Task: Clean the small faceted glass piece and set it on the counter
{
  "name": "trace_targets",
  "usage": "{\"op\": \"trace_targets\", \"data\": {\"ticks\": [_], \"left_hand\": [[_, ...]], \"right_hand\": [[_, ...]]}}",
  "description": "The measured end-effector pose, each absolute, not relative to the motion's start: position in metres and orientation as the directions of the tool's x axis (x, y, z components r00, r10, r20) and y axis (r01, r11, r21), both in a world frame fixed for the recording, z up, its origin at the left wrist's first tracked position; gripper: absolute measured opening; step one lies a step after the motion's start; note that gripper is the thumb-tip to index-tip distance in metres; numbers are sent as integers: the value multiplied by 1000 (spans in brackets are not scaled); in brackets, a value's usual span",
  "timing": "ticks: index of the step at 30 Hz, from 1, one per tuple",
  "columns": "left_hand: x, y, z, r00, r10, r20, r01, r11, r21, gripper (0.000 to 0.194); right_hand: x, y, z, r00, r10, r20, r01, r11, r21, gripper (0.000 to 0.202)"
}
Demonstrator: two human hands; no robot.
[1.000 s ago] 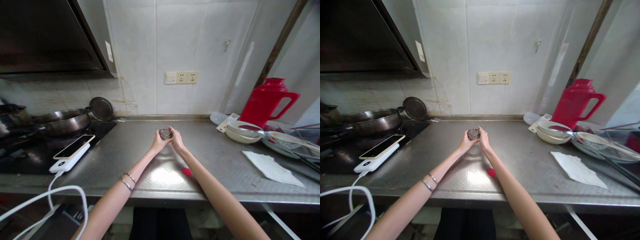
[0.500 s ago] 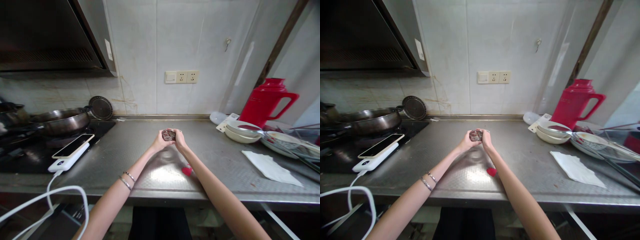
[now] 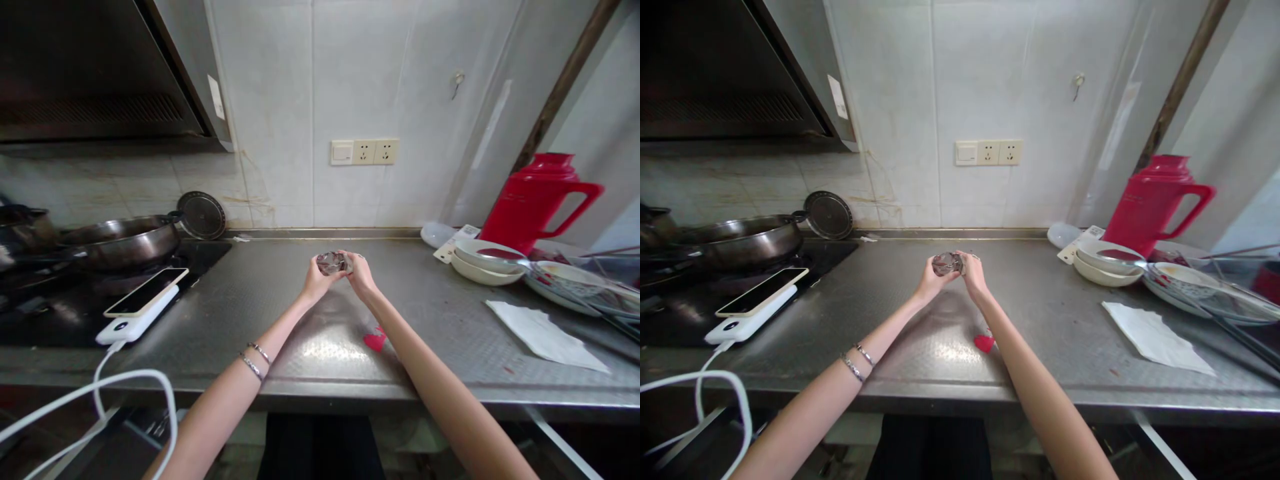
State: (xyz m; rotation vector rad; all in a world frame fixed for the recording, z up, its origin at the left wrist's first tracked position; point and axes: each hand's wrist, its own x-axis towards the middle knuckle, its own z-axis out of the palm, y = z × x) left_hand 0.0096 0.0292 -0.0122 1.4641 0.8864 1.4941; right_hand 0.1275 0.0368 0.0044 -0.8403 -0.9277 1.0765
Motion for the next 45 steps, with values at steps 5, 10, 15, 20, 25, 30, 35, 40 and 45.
{"op": "trace_targets", "data": {"ticks": [5,10,15,20,25,30,35,40,45], "left_hand": [[10,23,-9,147,894,422,-174,-397,901,77],[11,17,-6,203,888,413,-210,-373,904,79],[12,13,-3,244,873,423,-240,-368,898,77],[10,12,-3,274,862,426,-241,-368,898,78],[8,11,-2,222,890,399,-225,-352,909,79],[8,11,-5,263,895,359,-223,-306,926,78],[7,9,-5,347,861,372,-269,-289,919,75],[6,10,-6,253,894,369,-163,-337,927,74],[8,22,-20,86,915,394,-49,-391,919,78]], "right_hand": [[134,35,11,183,979,95,-508,176,-843,17],[141,31,13,115,993,41,-554,99,-827,9],[139,31,12,29,1000,-11,-548,7,-836,11],[142,35,10,22,999,-27,-523,-11,-852,12],[149,36,7,123,992,7,-501,68,-863,10],[144,31,8,187,979,81,-482,163,-861,22],[136,25,13,102,992,78,-476,117,-872,19],[131,23,13,36,992,122,-484,124,-866,28],[124,24,3,147,973,181,-419,227,-879,29]]}}
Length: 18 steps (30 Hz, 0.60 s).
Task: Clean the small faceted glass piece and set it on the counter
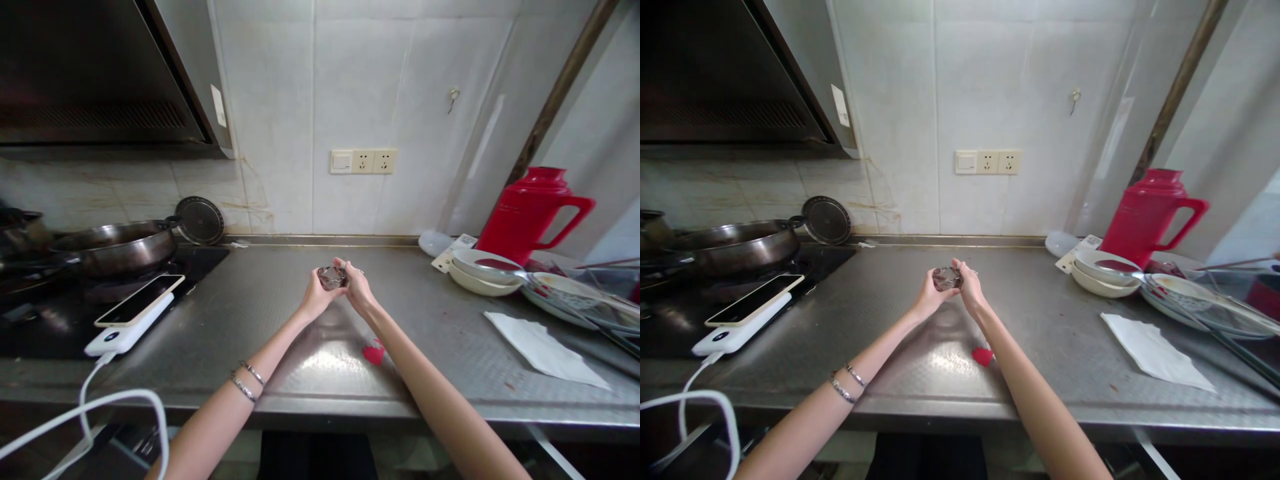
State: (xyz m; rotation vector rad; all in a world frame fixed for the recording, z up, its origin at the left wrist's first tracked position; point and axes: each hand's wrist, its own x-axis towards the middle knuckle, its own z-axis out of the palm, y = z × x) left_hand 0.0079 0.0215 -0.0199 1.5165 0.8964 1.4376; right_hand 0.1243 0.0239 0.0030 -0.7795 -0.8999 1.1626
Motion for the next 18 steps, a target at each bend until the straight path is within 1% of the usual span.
{"op": "trace_targets", "data": {"ticks": [2,4,6,8,9,11,14,18], "left_hand": [[9,25,-24,15,921,390,-20,-389,921,78],[8,25,-24,26,926,377,-29,-376,926,77],[7,21,-20,155,913,378,-93,-367,926,71],[6,16,-14,310,866,391,-170,-355,919,62],[6,14,-11,348,851,393,-195,-344,919,58],[7,10,-7,327,866,378,-214,-322,922,58],[10,9,-6,241,903,356,-239,-300,924,68],[13,14,-13,321,887,333,-275,-249,929,69]], "right_hand": [[122,26,-1,181,965,191,-395,250,-884,29],[122,28,-3,196,963,187,-387,252,-887,29],[125,31,-3,219,963,155,-411,235,-881,28],[130,33,-1,227,966,119,-456,214,-864,25],[132,33,1,222,970,103,-479,201,-855,24],[136,32,5,197,977,75,-512,168,-843,23],[138,28,11,158,986,53,-515,128,-847,26],[133,22,12,123,988,89,-479,138,-867,30]]}}
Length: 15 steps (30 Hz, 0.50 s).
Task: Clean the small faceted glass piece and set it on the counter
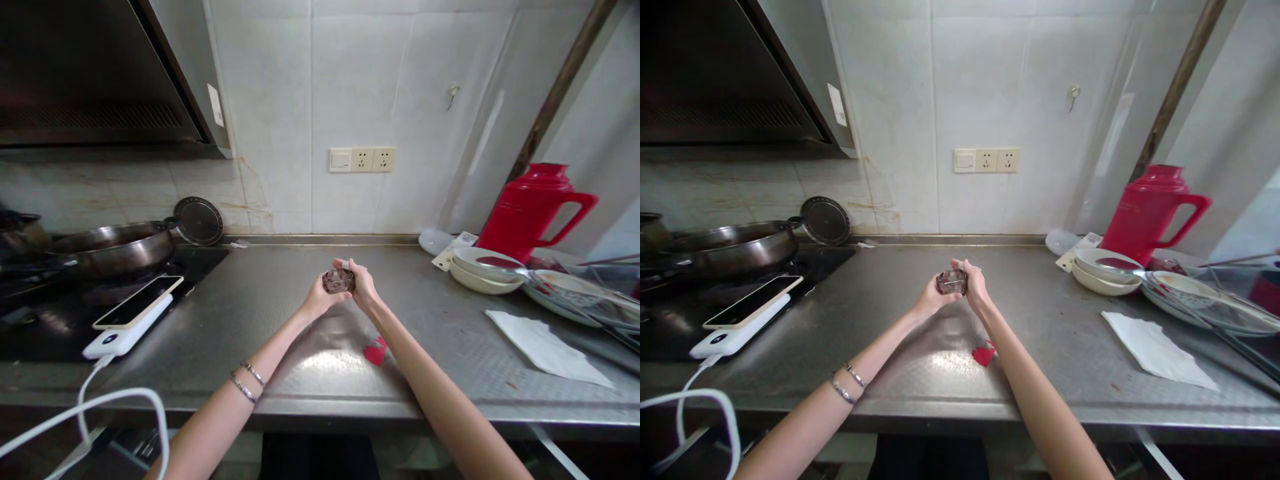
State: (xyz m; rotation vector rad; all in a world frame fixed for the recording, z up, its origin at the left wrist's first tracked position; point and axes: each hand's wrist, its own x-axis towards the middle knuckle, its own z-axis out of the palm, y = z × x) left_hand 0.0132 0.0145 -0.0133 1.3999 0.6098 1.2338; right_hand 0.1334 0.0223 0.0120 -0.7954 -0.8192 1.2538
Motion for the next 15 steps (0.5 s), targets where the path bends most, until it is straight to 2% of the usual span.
{"op": "trace_targets", "data": {"ticks": [2,6,10,13,15], "left_hand": [[14,18,-18,288,896,337,-254,-268,929,70],[13,20,-23,92,913,398,-100,-389,916,78],[14,13,-18,-2,915,403,3,-403,915,84],[16,7,-12,97,913,397,-38,-395,918,83],[18,5,-9,231,886,401,-136,-379,915,67]], "right_hand": [[131,23,9,141,985,104,-457,158,-875,33],[123,27,-5,282,942,184,-315,272,-909,37],[117,32,-15,323,916,237,-216,315,-924,37],[123,38,-15,351,917,189,-245,284,-927,35],[131,42,-11,364,919,149,-297,266,-917,33]]}}
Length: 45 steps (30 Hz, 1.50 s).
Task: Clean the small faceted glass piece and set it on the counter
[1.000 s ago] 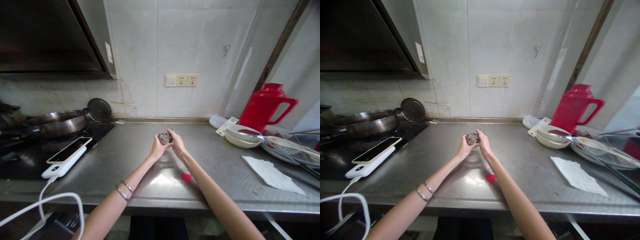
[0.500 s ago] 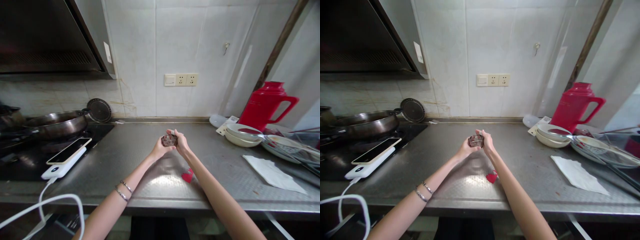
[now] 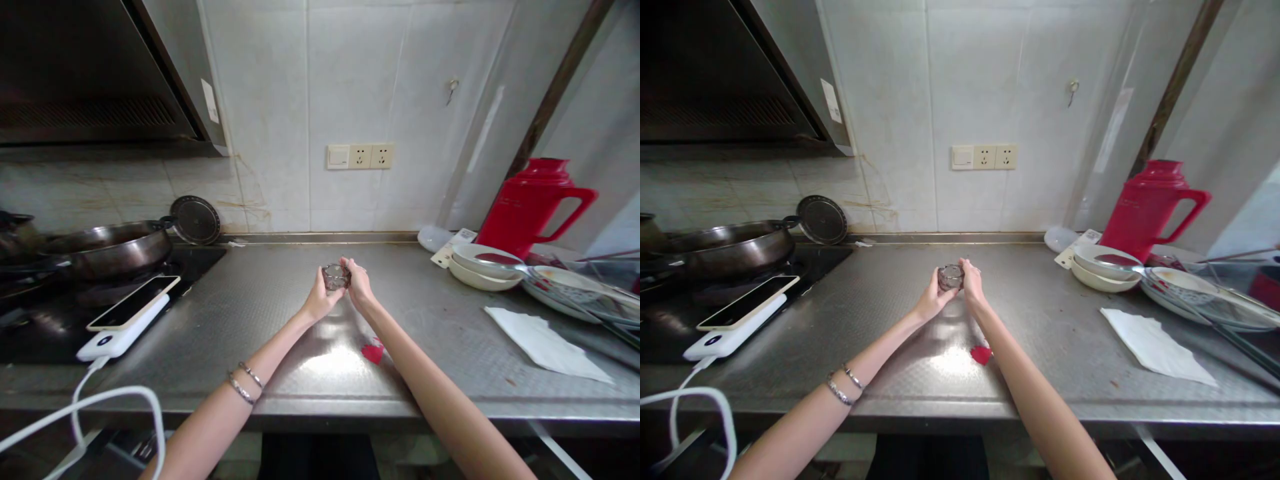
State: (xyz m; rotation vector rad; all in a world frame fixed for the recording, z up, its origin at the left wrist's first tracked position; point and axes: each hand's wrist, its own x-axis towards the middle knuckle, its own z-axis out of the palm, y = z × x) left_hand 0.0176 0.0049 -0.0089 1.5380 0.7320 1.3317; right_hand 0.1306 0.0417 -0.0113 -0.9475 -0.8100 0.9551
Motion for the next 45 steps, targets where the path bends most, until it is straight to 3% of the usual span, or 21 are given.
{"op": "trace_targets", "data": {"ticks": [3,11,14,18,21,24,27,30,32,35,41,45], "left_hand": [[18,6,-6,287,884,370,-201,-322,925,48],[13,8,-3,292,912,289,-161,-251,955,62],[13,13,-5,190,939,287,-118,-268,956,69],[11,21,-13,34,942,335,47,-336,941,80],[10,22,-18,-63,917,395,122,-386,915,79],[11,18,-19,-98,909,404,175,-384,907,75],[12,15,-17,-1,930,368,185,-361,914,71],[13,15,-14,187,910,370,91,-391,916,52],[12,16,-11,228,900,372,41,-391,920,46],[10,16,-6,206,921,331,14,-341,940,55],[8,16,-3,342,887,312,-189,-260,947,61],[9,20,-12,302,889,344,-179,-301,937,67]], "right_hand": [[141,42,-2,322,938,131,-370,252,-894,30],[135,28,8,74,986,146,-425,164,-890,29],[130,30,3,122,983,138,-434,178,-883,32],[122,33,-9,232,956,181,-294,246,-924,37],[114,34,-18,246,941,231,-219,286,-933,37],[109,36,-24,242,947,213,-271,277,-922,36],[115,42,-26,283,942,183,-305,269,-914,33],[128,49,-22,329,933,144,-327,256,-910,33],[136,51,-18,327,937,124,-344,240,-908,37],[141,47,-9,274,955,113,-368,213,-905,38],[132,31,2,140,983,120,-447,171,-878,35],[129,29,0,155,976,155,-440,208,-874,36]]}}
